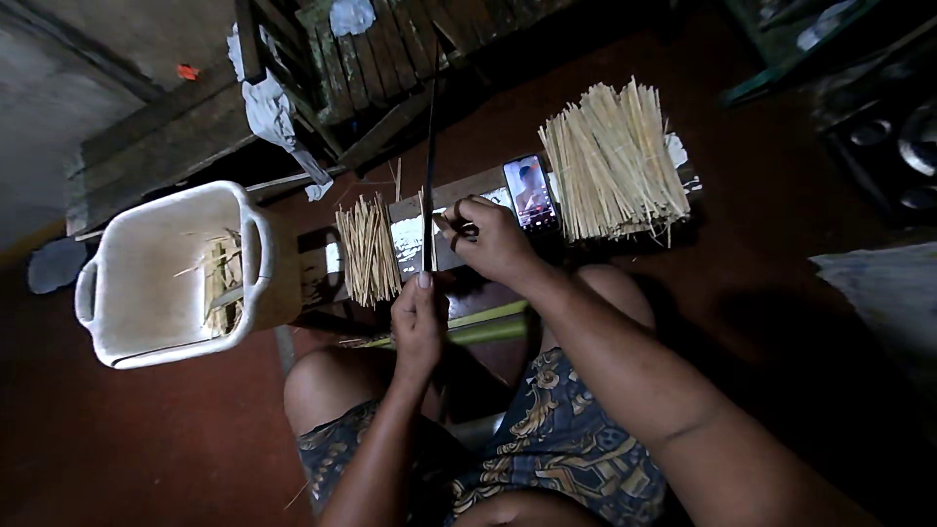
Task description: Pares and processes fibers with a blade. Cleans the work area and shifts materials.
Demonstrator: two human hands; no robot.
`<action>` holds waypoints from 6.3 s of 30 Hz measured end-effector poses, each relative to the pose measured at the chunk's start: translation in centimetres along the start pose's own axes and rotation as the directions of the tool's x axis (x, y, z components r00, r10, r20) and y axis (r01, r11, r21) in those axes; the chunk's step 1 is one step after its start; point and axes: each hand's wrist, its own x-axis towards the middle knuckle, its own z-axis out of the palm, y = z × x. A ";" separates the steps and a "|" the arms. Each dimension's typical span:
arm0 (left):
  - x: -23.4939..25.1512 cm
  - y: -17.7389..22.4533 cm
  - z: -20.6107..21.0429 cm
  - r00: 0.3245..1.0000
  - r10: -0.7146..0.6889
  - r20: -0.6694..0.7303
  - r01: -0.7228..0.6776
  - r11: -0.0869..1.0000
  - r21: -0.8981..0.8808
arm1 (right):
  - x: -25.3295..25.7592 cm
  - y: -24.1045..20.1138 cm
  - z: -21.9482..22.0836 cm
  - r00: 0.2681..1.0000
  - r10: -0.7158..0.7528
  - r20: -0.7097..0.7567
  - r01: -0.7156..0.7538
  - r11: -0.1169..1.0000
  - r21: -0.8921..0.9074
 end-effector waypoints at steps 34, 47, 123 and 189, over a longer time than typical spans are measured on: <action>-0.9 -6.6 1.8 0.987 -0.157 -0.015 0.157 0.987 -0.015 | 0.6 0.9 0.5 0.998 0.042 -0.051 -0.043 0.999 -0.017; -4.6 -13.3 2.8 0.963 -0.267 -0.034 0.268 0.963 0.031 | 0.7 1.4 0.4 0.998 0.005 -0.070 -0.006 1.000 -0.020; 2.0 -1.4 -0.8 0.998 -0.043 -0.054 0.048 0.995 0.084 | 0.2 0.0 -0.7 0.984 0.107 0.140 -0.155 0.904 0.399; 0.9 -0.6 0.6 1.000 0.006 0.014 -0.007 0.998 0.057 | 0.3 0.5 -0.7 0.976 -0.139 -0.170 0.138 0.990 -0.017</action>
